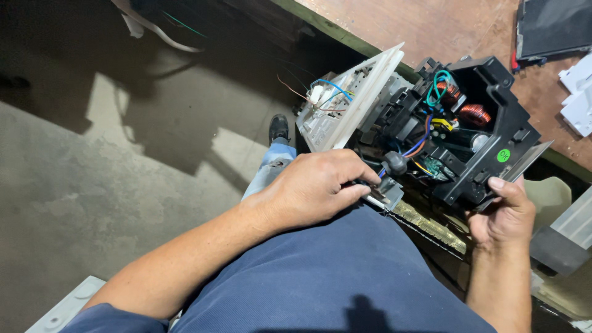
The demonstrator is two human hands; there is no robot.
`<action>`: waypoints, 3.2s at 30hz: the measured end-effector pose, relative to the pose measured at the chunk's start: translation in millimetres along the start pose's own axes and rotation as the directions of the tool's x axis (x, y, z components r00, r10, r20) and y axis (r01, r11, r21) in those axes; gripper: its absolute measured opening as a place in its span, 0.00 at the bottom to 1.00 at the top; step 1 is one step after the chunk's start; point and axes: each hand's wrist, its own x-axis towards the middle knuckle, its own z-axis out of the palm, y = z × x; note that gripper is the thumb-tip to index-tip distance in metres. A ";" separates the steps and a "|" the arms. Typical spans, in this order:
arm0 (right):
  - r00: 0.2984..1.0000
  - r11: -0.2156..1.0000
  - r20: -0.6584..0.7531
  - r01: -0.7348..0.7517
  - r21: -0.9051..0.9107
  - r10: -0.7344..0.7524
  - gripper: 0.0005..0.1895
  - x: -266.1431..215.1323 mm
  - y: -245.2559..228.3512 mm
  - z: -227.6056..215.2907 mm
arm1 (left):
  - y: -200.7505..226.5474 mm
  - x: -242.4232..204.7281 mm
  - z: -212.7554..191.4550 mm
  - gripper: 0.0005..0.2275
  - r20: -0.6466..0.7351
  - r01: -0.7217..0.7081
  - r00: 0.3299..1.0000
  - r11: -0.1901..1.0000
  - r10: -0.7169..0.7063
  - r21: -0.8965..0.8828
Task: The person assembles an electronic device by connecting wires and components inside a black housing. They manipulate various colored wires, align parts, and secure the casing while working on a cluttered workbench.
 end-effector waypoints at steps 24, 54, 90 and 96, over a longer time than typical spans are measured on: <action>0.997 0.949 0.060 0.055 -0.310 -0.038 0.53 1.7 -28.7 3.9 | -3.2 -2.6 6.6 0.14 0.047 0.156 0.986 0.985 -0.159 0.068; 0.992 0.977 0.125 -0.003 -0.211 0.030 0.57 -8.1 -15.0 -0.3 | 14.9 -13.3 1.0 0.13 0.086 0.013 0.996 1.000 -0.012 -0.017; 0.993 0.993 -0.020 0.114 -0.030 -0.115 0.41 48.5 2.1 -7.0 | 22.6 69.3 -28.6 0.09 -0.422 0.212 0.876 0.972 -0.233 -0.097; 0.995 0.993 -0.073 0.074 0.090 -0.068 0.28 59.3 -7.2 -13.5 | 18.7 64.6 -15.5 0.09 -0.393 0.206 0.891 0.974 -0.227 -0.096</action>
